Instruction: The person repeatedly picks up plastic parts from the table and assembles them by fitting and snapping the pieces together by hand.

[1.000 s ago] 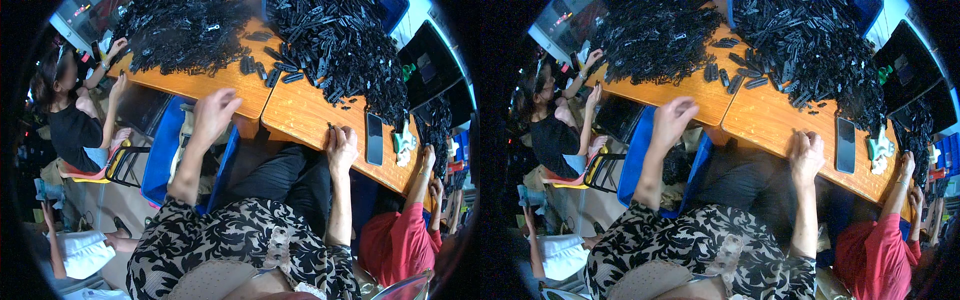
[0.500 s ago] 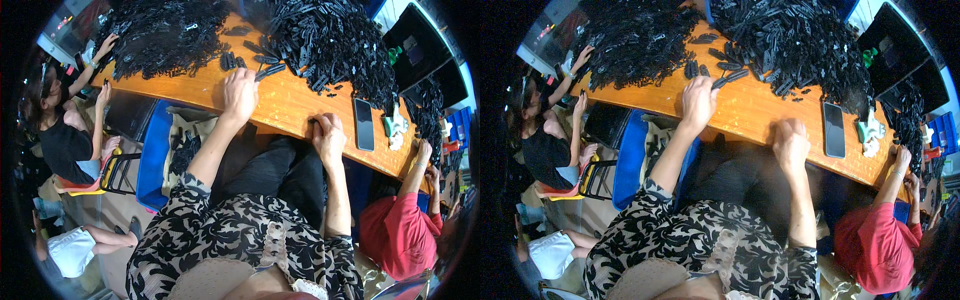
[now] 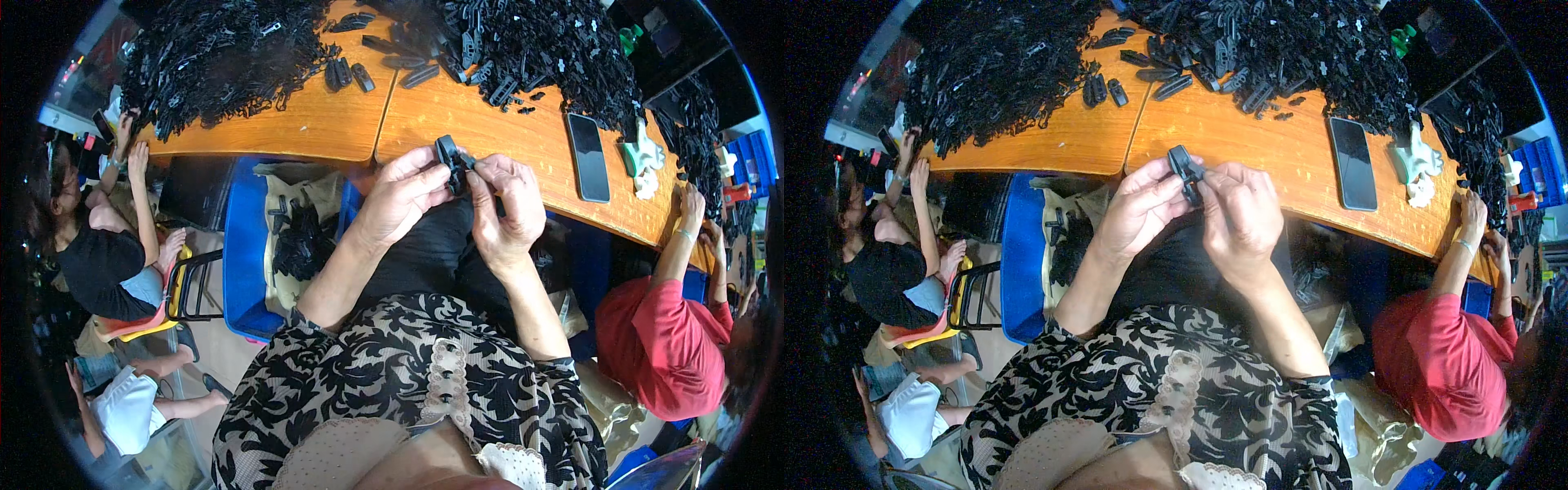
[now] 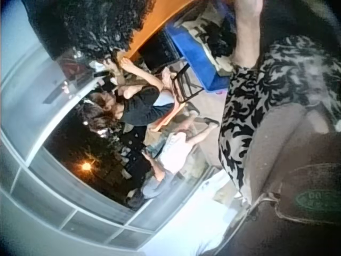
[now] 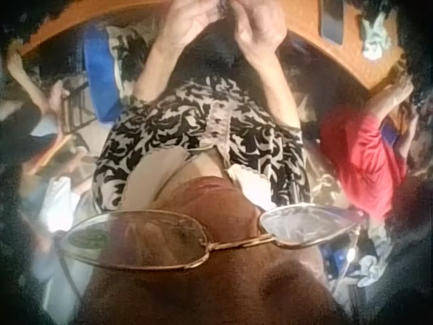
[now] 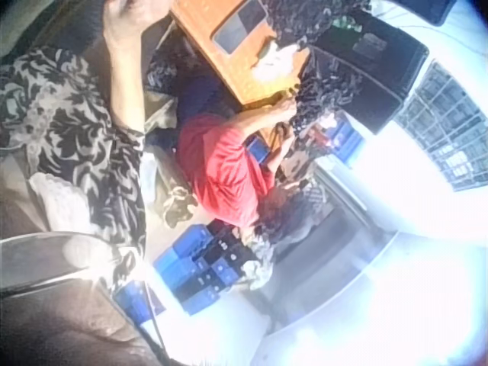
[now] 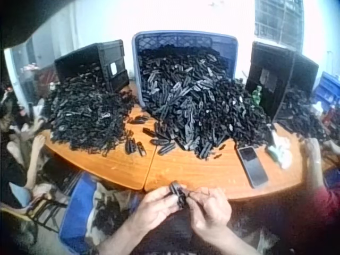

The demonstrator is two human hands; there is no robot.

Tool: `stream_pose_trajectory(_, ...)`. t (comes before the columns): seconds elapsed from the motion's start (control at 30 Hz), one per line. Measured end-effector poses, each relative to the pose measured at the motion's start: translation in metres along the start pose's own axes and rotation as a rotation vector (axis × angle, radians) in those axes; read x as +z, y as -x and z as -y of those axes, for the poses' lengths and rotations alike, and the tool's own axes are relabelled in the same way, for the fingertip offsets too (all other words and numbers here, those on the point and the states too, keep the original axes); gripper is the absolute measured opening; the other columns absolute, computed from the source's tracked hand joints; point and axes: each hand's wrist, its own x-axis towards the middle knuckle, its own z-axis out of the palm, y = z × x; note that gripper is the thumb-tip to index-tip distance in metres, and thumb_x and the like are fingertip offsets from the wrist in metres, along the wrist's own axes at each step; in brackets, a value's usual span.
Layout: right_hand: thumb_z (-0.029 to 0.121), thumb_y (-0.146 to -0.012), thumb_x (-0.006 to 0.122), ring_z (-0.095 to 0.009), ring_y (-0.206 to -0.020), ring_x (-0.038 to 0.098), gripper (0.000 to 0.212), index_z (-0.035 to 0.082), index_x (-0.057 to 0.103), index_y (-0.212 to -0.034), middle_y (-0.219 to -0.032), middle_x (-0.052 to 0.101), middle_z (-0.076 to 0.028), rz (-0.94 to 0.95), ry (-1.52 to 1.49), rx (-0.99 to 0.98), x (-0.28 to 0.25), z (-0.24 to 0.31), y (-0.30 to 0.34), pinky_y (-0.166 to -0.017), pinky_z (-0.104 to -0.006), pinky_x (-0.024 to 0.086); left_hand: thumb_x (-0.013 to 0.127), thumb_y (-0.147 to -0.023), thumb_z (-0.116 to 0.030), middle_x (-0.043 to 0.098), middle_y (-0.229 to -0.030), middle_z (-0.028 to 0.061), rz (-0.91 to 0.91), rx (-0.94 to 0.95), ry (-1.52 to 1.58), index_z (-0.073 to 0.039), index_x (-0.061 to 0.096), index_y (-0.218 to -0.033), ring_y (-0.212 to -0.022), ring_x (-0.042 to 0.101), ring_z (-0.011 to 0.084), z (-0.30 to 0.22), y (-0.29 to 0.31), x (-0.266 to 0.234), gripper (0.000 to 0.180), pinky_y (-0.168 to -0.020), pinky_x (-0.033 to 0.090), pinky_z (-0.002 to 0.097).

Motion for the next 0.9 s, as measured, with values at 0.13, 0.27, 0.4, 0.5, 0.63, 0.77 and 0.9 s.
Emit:
stream_pose_trajectory(0.13, -0.009, -0.074, 0.075, -0.029, -0.074, 0.063, 0.023, -0.002, 0.067, -0.094, -0.088, 0.068, -0.015, -0.011, 0.119, -0.13, 0.001, 0.005, 0.0, -0.066, -0.0348, 0.051, 0.051, -0.101, -0.005, 0.061, -0.127, 0.0109, 0.016, 0.02, -0.005, 0.004, 0.053, -0.134, -0.117, 0.06, 0.0198, 0.003, 0.002, 0.007, 0.034, -0.103, 0.049, 0.038)
stream_pose_trajectory(0.27, -0.011, -0.071, 0.075, -0.026, -0.072, 0.061, 0.024, -0.002, 0.067, -0.092, -0.084, 0.066, -0.014, 0.024, 0.192, -0.172, -0.001, 0.01, 0.003, -0.063, -0.0331, 0.049, 0.051, -0.101, -0.003, 0.062, -0.127, 0.0105, 0.035, 0.046, -0.016, 0.004, 0.053, -0.134, -0.117, 0.06, 0.0195, 0.001, 0.004, 0.011, 0.033, -0.104, 0.048, 0.0368)
stream_pose_trajectory(0.4, -0.009, -0.068, 0.076, -0.026, -0.07, 0.06, 0.027, -0.001, 0.067, -0.092, -0.081, 0.064, -0.012, 0.06, 0.245, -0.175, -0.002, 0.008, 0.006, -0.063, -0.033, 0.049, 0.051, -0.102, -0.004, 0.062, -0.126, 0.0115, 0.018, 0.058, -0.077, 0.004, 0.054, -0.133, -0.118, 0.061, 0.02, 0.003, 0.002, 0.008, 0.032, -0.104, 0.049, 0.0354)
stream_pose_trajectory(0.5, -0.003, -0.069, 0.074, -0.027, -0.069, 0.06, 0.026, 0.0, 0.068, -0.094, -0.087, 0.064, -0.013, 0.09, 0.262, -0.195, -0.002, 0.005, 0.007, -0.06, -0.0344, 0.05, 0.05, -0.103, -0.005, 0.062, -0.126, 0.0125, 0.0, 0.072, -0.124, 0.005, 0.054, -0.132, -0.117, 0.061, 0.0197, 0.001, 0.002, 0.011, 0.031, -0.103, 0.049, 0.0342)
stream_pose_trajectory(0.63, 0.002, -0.071, 0.072, -0.028, -0.074, 0.062, 0.026, 0.001, 0.068, -0.097, -0.094, 0.065, -0.014, 0.161, 0.295, -0.231, 0.003, 0.009, 0.004, -0.062, -0.0345, 0.051, 0.053, -0.103, -0.008, 0.063, -0.123, 0.0117, -0.085, 0.096, -0.16, 0.006, 0.055, -0.131, -0.112, 0.062, 0.0177, -0.005, 0.011, 0.019, 0.031, -0.099, 0.051, 0.0329)
stream_pose_trajectory(0.77, 0.003, -0.062, 0.071, -0.033, -0.088, 0.065, 0.044, 0.0, 0.069, -0.106, -0.109, 0.065, -0.019, 0.303, 0.457, -0.368, 0.006, 0.013, 0.014, -0.074, -0.0386, 0.056, 0.058, -0.101, -0.011, 0.067, -0.107, 0.0056, -0.26, 0.032, -0.199, 0.004, 0.064, -0.118, -0.097, 0.063, 0.0124, 0.001, 0.004, 0.015, 0.023, -0.085, 0.051, 0.0246)
stream_pose_trajectory(0.9, 0.004, -0.072, 0.067, -0.028, -0.093, 0.064, 0.04, 0.005, 0.07, -0.111, -0.108, 0.066, -0.012, 0.432, 0.296, -0.232, 0.002, 0.011, 0.005, -0.074, -0.0359, 0.056, 0.058, -0.101, -0.015, 0.068, -0.102, 0.0055, -0.272, 0.072, -0.095, 0.0, 0.066, -0.111, -0.09, 0.065, 0.0138, -0.002, 0.005, 0.005, 0.019, -0.081, 0.054, 0.0277)
